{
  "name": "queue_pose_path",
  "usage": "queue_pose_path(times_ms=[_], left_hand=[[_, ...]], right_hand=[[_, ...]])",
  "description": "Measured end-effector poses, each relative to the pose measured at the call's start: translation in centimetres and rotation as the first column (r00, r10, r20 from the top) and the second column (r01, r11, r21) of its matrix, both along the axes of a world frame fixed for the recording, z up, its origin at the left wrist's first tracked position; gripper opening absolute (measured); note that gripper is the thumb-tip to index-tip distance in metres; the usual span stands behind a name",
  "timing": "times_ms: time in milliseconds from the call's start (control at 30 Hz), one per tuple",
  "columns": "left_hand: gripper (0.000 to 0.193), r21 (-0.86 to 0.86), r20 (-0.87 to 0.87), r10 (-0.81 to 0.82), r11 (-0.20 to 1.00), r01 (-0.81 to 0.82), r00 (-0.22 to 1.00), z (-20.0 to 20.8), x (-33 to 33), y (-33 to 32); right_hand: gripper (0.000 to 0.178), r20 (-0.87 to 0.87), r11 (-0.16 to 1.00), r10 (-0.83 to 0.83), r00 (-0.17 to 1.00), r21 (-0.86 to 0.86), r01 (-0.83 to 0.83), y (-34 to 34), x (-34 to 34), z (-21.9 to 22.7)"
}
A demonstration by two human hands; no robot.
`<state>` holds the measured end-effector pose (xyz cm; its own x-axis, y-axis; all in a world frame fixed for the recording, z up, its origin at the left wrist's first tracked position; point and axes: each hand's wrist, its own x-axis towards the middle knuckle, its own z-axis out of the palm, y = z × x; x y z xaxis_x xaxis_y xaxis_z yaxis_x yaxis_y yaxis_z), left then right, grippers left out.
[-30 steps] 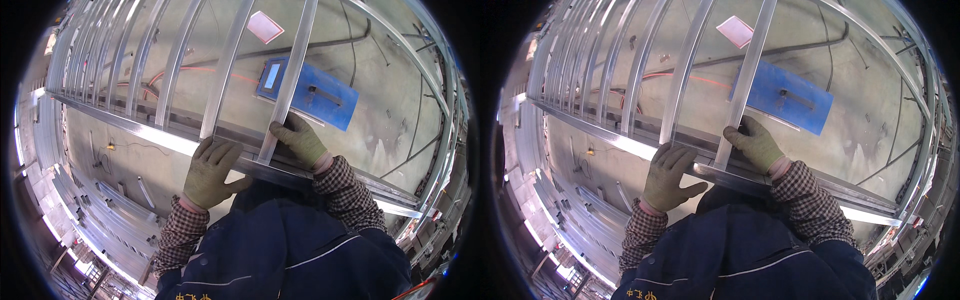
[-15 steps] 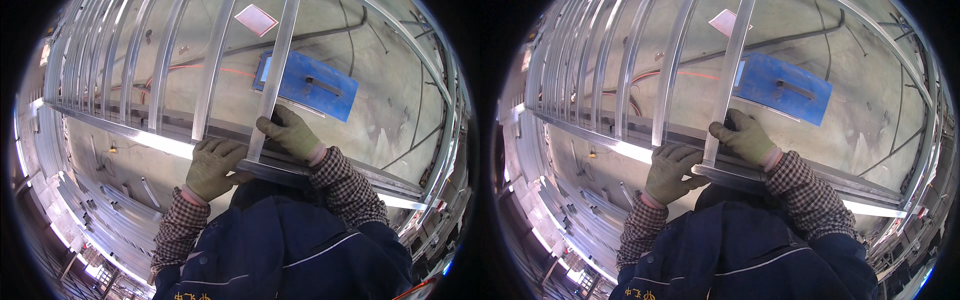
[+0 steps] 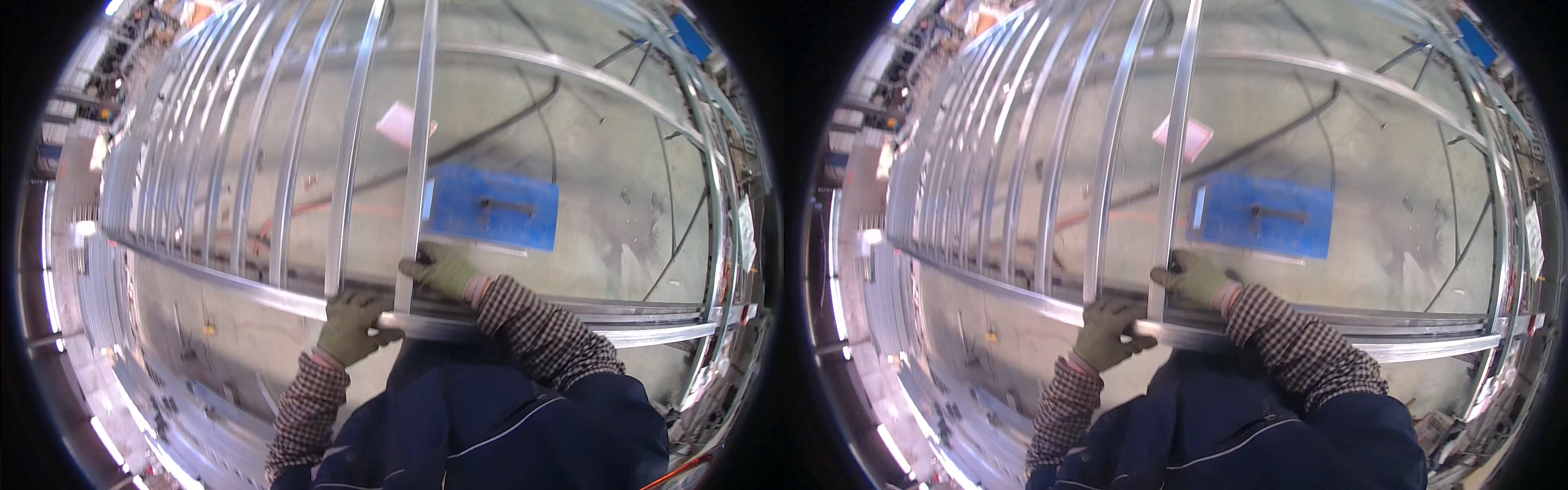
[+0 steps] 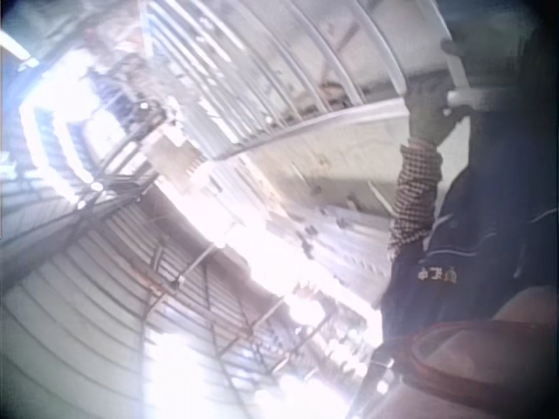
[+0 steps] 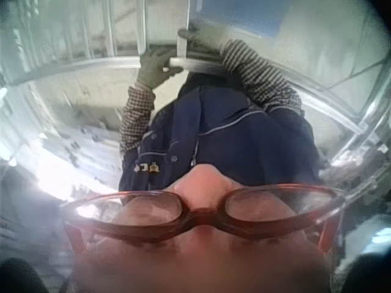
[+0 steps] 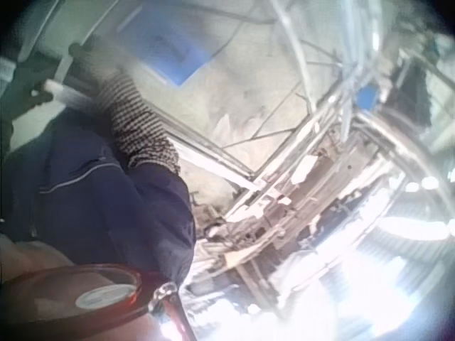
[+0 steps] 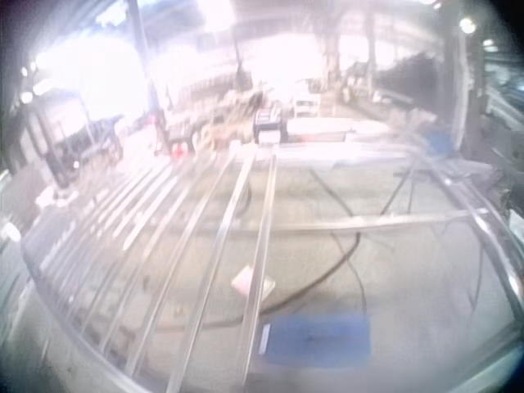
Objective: The person picks up long metal bars from the floor and places them into a large metal frame structure. They repeatedly walk between a pile of bars and the frame, inserting each bar into the frame's slots and adjusting its position with both hands.
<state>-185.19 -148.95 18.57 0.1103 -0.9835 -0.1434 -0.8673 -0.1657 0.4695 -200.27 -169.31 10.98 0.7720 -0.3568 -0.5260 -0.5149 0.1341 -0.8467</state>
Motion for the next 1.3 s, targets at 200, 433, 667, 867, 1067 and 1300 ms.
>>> queue_pose_path(times_ms=[200,433,667,867,1067,1300], left_hand=[[0.060,0.070,0.085,0.007,0.997,-0.013,0.996,-0.6,0.0,1.0],[0.064,-0.172,0.040,-0.023,0.985,0.030,0.999,-2.3,0.1,1.8],[0.060,-0.268,0.039,-0.016,0.963,0.026,0.999,-2.9,-0.2,1.9],[0.057,-0.334,0.059,0.006,0.943,0.014,0.998,-2.8,-0.7,2.4],[0.056,-0.515,0.088,0.167,0.851,-0.099,0.982,-3.4,-3.6,3.5],[0.049,-0.592,0.168,0.460,0.754,-0.284,0.872,-5.4,-9.0,4.8]], right_hand=[[0.082,0.010,0.990,-0.135,0.991,0.028,0.135,0.0,-1.0,2.1],[0.041,0.280,0.728,-0.446,0.850,-0.438,0.527,4.1,-12.4,3.9],[0.027,0.472,0.549,-0.478,0.741,-0.498,0.672,9.5,-17.6,4.6],[0.030,0.466,0.561,-0.387,0.795,-0.566,0.605,9.0,-17.6,4.7],[0.032,0.493,0.738,-0.284,0.822,-0.435,0.516,8.1,-19.5,4.0],[0.034,0.592,0.876,-0.060,0.804,-0.355,0.326,5.9,-22.3,2.3]])
